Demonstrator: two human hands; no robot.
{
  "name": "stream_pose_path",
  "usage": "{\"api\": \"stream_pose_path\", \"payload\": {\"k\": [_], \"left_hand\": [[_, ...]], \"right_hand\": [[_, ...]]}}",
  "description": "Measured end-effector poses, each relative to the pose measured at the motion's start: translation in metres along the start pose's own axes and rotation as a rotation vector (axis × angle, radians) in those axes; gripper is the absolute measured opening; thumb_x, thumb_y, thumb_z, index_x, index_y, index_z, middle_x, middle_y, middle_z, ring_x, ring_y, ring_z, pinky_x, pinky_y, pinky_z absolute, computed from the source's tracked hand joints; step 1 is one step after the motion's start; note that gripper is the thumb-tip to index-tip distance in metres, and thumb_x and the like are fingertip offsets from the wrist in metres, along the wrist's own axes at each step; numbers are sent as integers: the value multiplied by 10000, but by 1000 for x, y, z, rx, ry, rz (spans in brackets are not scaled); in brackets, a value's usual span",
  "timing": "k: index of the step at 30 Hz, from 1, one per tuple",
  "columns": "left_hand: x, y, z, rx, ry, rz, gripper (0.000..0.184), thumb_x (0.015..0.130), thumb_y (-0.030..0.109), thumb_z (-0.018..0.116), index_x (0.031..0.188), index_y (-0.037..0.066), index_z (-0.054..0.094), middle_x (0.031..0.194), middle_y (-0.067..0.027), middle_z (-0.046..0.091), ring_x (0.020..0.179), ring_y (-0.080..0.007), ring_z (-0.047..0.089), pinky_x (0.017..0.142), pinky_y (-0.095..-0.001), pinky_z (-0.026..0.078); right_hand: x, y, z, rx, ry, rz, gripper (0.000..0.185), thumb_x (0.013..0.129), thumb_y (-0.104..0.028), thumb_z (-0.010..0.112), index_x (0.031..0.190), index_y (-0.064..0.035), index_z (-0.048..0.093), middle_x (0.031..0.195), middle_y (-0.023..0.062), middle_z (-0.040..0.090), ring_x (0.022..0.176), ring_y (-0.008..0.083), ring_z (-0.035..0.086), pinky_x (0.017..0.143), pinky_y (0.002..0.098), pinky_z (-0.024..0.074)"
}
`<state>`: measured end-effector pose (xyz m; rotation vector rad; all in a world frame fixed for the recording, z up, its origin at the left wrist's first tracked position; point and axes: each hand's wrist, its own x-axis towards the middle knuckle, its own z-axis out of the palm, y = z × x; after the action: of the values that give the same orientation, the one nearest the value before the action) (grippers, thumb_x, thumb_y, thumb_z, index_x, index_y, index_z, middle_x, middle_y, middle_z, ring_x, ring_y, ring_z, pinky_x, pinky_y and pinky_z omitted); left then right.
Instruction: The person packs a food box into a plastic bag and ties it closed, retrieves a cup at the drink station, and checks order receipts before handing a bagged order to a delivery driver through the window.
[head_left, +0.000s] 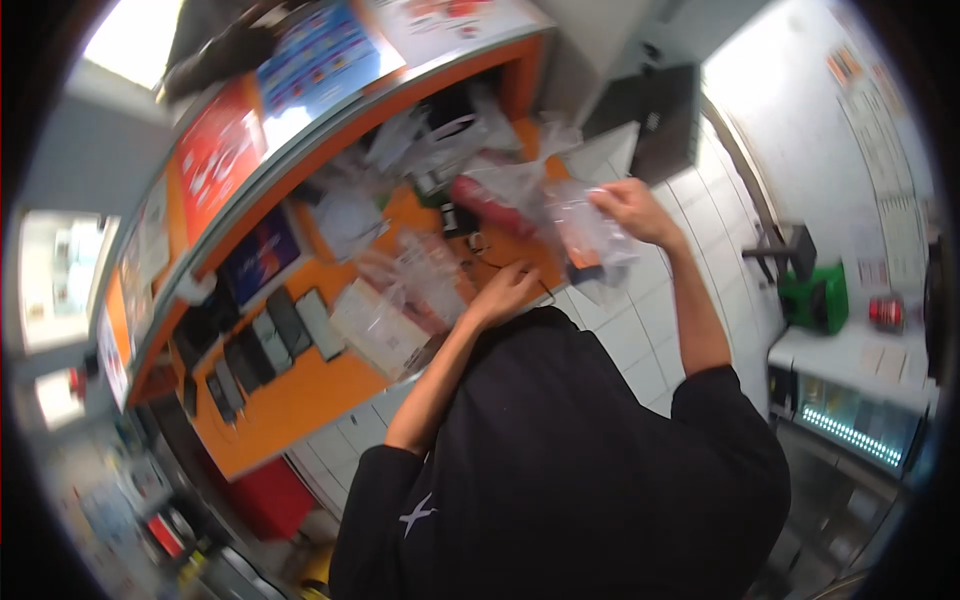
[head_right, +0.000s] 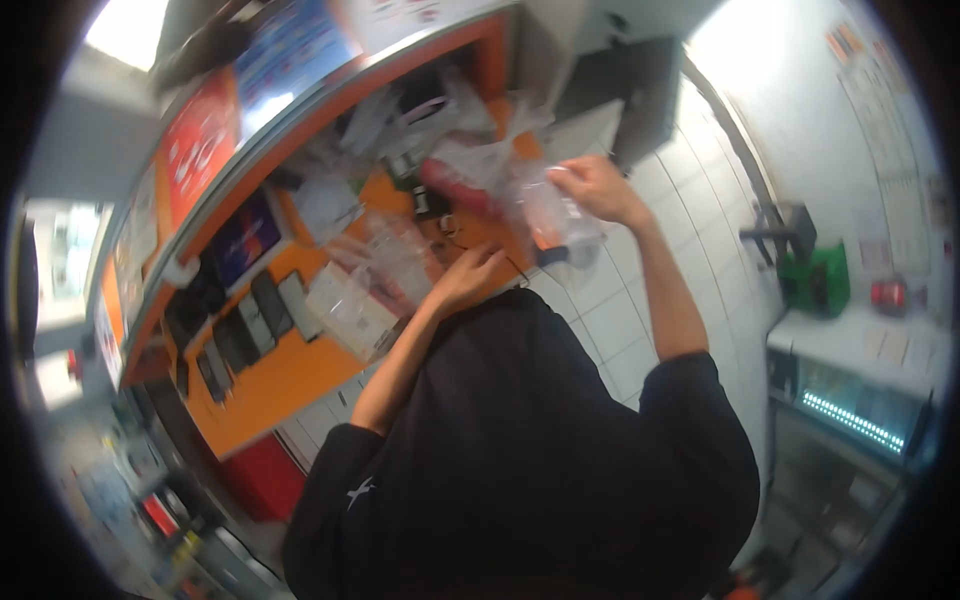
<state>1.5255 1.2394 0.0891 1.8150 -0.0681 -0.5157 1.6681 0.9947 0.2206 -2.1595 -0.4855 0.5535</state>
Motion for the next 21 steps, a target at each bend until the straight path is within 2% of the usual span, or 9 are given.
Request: {"api": "stream_pose_path", "payload": {"k": [3,4,5,6,7,9,12,15,21], "left_hand": [[0,-64,18,265,-32,120,442,933,291,561,1217,-45,590,1146,-263,647,1071,-396,623,943,-442,477],[-6,-72,14,409,-58,164,399,915,265,571,1160,-46,613,1062,-276,647,966,-422,626,875,-463,489],[-12,-66,17,494,-9,191,367,899,240,577,1124,-45,623,1014,-277,635,945,-438,603,850,-471,485],[-8,-87,18,649,-35,198,390,897,256,583,1149,-39,622,1063,-279,626,1012,-439,587,883,-477,476],[-4,-95,14,574,-87,172,404,901,267,580,1171,-32,619,1101,-280,612,1065,-428,575,935,-468,462],[26,-145,-4,651,-106,381,425,929,307,538,1182,-23,622,1149,-256,616,1072,-390,591,895,-469,503],[70,-110,-2,764,-158,427,417,931,294,539,1188,-25,617,1149,-253,617,1069,-383,593,899,-463,500],[108,-82,16,823,-145,485,411,933,281,540,1194,-28,613,1148,-250,619,1066,-377,595,904,-457,496],[128,-38,31,866,-80,553,398,938,255,541,1205,-33,604,1146,-244,622,1060,-364,600,914,-445,489]], "right_hand": [[2,26,22,49,134,-79,340,920,-344,613,886,-28,735,659,96,656,604,135,588,558,345,465],[2,33,31,180,229,-161,289,938,-276,618,892,-12,728,683,69,661,634,103,564,576,329,473],[1,37,33,270,293,-103,276,926,-277,641,894,-19,736,742,93,695,658,117,591,604,325,498],[3,53,39,227,521,-341,257,919,-259,637,887,-27,742,781,123,710,680,173,636,614,339,507],[-3,58,39,254,672,-355,256,901,-256,635,867,-24,737,793,150,706,710,233,663,627,367,514],[3,79,40,-280,1031,-641,291,866,-271,622,722,-22,668,718,165,660,648,265,626,616,415,497],[-11,59,53,280,947,-196,226,754,-251,645,730,-36,711,704,163,670,624,266,624,610,403,495],[-7,65,61,171,815,-100,307,742,-284,600,711,6,697,728,213,673,683,366,644,660,457,499],[-27,52,108,111,709,114,377,835,-315,555,802,40,679,788,216,676,748,346,641,701,489,491]]}}
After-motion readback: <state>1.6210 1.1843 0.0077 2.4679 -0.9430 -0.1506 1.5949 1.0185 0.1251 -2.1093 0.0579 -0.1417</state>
